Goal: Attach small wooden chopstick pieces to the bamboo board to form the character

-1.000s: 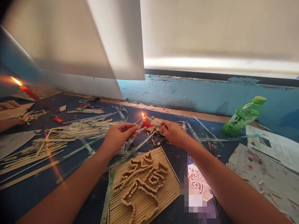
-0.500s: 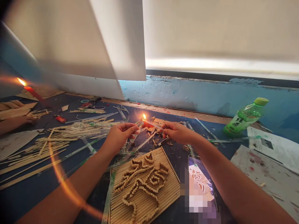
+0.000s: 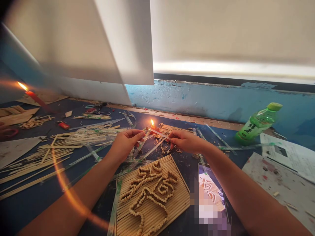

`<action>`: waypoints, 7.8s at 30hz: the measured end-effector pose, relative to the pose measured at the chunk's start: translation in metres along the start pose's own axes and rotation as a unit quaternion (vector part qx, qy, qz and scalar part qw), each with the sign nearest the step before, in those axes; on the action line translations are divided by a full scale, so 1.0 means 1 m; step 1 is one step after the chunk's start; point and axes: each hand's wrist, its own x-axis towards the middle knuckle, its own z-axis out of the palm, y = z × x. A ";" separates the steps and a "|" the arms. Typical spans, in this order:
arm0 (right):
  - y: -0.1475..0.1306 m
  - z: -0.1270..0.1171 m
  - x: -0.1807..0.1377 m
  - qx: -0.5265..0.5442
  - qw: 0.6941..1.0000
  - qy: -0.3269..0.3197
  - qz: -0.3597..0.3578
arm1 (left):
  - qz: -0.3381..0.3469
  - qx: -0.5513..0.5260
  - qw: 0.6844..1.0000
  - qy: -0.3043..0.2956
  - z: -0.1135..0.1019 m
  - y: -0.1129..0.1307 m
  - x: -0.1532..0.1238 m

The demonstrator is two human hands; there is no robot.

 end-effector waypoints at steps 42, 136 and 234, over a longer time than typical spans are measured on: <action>0.014 -0.019 -0.027 -0.164 0.960 -0.053 0.221 | -0.002 0.090 0.991 -0.098 0.006 0.012 -0.013; -0.060 0.131 -0.049 -0.450 0.840 -0.124 -0.279 | 0.198 0.253 0.946 -0.044 0.011 0.019 -0.035; -0.070 0.136 -0.059 -0.559 0.765 -0.105 -0.302 | 0.218 0.273 0.934 -0.080 0.010 0.023 -0.036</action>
